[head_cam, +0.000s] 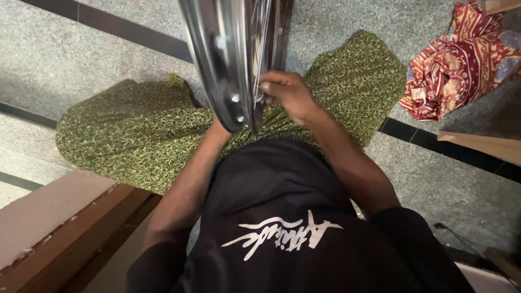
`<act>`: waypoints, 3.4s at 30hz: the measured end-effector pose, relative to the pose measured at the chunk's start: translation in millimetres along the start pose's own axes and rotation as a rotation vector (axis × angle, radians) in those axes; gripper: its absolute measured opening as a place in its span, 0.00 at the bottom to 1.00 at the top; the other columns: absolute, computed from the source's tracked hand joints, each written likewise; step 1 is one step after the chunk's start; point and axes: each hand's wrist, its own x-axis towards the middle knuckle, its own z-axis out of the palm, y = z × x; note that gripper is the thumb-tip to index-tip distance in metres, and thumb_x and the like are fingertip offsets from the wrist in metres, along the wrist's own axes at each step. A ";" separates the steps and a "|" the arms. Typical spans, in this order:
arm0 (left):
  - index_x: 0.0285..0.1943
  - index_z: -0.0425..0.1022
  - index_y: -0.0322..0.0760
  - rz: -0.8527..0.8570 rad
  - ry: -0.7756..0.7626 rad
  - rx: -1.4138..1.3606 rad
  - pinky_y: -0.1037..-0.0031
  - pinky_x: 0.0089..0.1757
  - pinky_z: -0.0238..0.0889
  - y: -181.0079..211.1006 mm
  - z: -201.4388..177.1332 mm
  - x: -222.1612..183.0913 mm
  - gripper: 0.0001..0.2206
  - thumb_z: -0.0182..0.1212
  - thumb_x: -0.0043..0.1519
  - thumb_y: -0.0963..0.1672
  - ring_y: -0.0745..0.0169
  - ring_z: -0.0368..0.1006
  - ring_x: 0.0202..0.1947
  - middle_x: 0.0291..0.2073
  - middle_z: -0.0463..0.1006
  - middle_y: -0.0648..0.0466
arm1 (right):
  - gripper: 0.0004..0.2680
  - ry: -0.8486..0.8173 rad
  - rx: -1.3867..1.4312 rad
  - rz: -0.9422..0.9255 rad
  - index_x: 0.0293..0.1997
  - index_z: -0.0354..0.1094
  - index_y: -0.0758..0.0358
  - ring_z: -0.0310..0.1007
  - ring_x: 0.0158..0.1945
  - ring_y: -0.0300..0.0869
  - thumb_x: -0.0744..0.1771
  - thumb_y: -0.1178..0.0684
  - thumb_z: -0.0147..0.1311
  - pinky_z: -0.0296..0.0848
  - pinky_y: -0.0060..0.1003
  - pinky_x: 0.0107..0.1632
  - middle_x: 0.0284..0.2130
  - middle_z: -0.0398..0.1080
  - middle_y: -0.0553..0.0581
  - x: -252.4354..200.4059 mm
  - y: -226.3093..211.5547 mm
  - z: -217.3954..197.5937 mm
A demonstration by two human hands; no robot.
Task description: The person works on a bicycle wheel by turning the rim and handling spokes or small components on a metal stand while sitting on the floor.
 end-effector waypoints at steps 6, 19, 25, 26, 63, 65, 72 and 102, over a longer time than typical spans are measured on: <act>0.55 0.72 0.25 0.111 -0.079 0.376 0.64 0.46 0.74 64.7 15.1 -12.2 0.23 0.75 0.53 0.40 0.50 0.76 0.47 0.48 0.77 0.44 | 0.12 0.025 -0.810 -0.639 0.51 0.70 0.68 0.77 0.44 0.50 0.63 0.60 0.58 0.78 0.42 0.46 0.47 0.72 0.66 -58.3 -29.4 12.2; 0.47 0.78 0.24 -0.119 -0.071 0.599 0.72 0.33 0.73 119.7 28.3 7.5 0.14 0.71 0.61 0.44 0.59 0.77 0.32 0.33 0.80 0.45 | 0.01 0.035 -1.012 -0.828 0.35 0.72 0.69 0.71 0.29 0.47 0.65 0.62 0.59 0.74 0.43 0.31 0.29 0.71 0.62 -56.7 -14.9 16.7; 0.53 0.75 0.28 -0.066 0.042 0.898 0.69 0.39 0.75 68.6 31.7 35.0 0.15 0.70 0.60 0.42 0.57 0.78 0.38 0.39 0.80 0.44 | 0.03 0.167 -1.259 -0.927 0.30 0.71 0.68 0.71 0.29 0.45 0.64 0.65 0.54 0.73 0.41 0.29 0.30 0.71 0.62 4.0 49.1 -2.5; 0.54 0.75 0.29 -0.034 0.004 0.779 0.69 0.40 0.75 70.3 31.9 34.4 0.16 0.69 0.60 0.41 0.57 0.78 0.40 0.40 0.79 0.44 | 0.04 0.151 -1.222 -0.896 0.29 0.71 0.68 0.71 0.29 0.45 0.65 0.65 0.54 0.71 0.40 0.27 0.29 0.72 0.62 8.3 44.8 -4.4; 0.58 0.77 0.26 -0.262 -0.262 -0.144 0.83 0.21 0.55 88.2 6.7 7.8 0.17 0.70 0.63 0.41 0.73 0.67 0.21 0.34 0.79 0.47 | 0.09 -0.089 -0.729 -0.817 0.48 0.75 0.64 0.79 0.39 0.47 0.67 0.51 0.62 0.78 0.40 0.41 0.41 0.75 0.60 -70.4 -44.2 10.8; 0.55 0.80 0.30 -0.082 -0.246 0.384 0.83 0.31 0.68 94.8 6.0 11.0 0.14 0.69 0.64 0.43 0.75 0.76 0.30 0.37 0.83 0.50 | 0.08 -0.182 -0.629 -0.615 0.48 0.74 0.61 0.80 0.42 0.46 0.68 0.51 0.61 0.78 0.41 0.47 0.41 0.77 0.56 -56.9 -36.3 -6.7; 0.47 0.76 0.37 -0.296 0.058 0.555 0.74 0.35 0.75 60.0 20.3 34.5 0.18 0.72 0.54 0.49 0.62 0.80 0.32 0.37 0.80 0.50 | 0.11 0.032 -0.529 -0.142 0.54 0.70 0.61 0.78 0.41 0.45 0.66 0.56 0.59 0.81 0.42 0.43 0.42 0.75 0.58 1.3 3.2 0.4; 0.54 0.72 0.35 -0.317 0.211 0.077 0.69 0.29 0.71 52.6 37.3 55.6 0.18 0.60 0.67 0.52 0.58 0.75 0.29 0.36 0.80 0.46 | 0.07 0.093 -0.170 -0.092 0.51 0.72 0.68 0.74 0.26 0.36 0.69 0.62 0.50 0.76 0.30 0.27 0.32 0.76 0.59 19.7 -6.2 1.5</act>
